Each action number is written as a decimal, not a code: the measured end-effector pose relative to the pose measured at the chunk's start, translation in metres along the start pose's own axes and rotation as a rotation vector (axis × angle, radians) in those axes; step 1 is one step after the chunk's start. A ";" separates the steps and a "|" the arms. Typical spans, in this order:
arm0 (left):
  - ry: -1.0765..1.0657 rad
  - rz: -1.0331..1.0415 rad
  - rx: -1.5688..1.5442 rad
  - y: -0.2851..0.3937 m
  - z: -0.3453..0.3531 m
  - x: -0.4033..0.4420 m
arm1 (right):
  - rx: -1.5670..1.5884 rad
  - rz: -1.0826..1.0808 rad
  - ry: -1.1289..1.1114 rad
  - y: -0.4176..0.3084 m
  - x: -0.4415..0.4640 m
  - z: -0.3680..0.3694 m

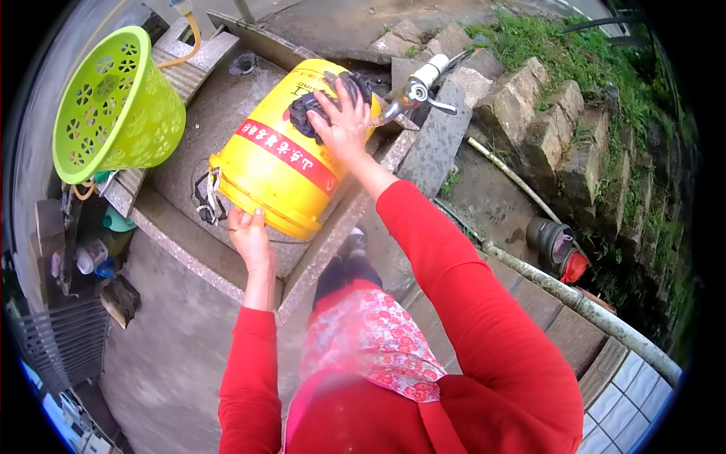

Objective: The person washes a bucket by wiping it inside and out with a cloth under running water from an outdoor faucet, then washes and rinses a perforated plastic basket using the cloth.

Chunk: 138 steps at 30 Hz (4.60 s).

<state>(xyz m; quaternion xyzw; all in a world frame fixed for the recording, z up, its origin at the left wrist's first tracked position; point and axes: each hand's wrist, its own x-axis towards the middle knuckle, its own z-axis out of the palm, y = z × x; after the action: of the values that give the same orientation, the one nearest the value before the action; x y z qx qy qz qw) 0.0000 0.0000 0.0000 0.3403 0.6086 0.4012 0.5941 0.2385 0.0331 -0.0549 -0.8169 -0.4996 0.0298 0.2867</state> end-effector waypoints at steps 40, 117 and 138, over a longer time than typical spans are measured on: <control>-0.765 -0.750 -0.531 0.027 -0.058 0.135 | 0.114 -0.382 -0.075 -0.053 -0.011 -0.005; -0.196 -0.008 0.159 -0.112 -0.012 -0.025 | 0.399 -0.295 -0.139 -0.075 -0.073 -0.001; -0.084 -0.126 -0.422 0.009 0.013 0.045 | 0.756 -0.052 -0.139 -0.138 -0.034 0.017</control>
<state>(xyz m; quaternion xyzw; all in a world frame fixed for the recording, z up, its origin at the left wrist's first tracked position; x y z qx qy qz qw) 0.0092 0.0451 -0.0120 0.1862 0.5059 0.4672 0.7008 0.1055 0.0589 -0.0087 -0.6364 -0.4924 0.2602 0.5337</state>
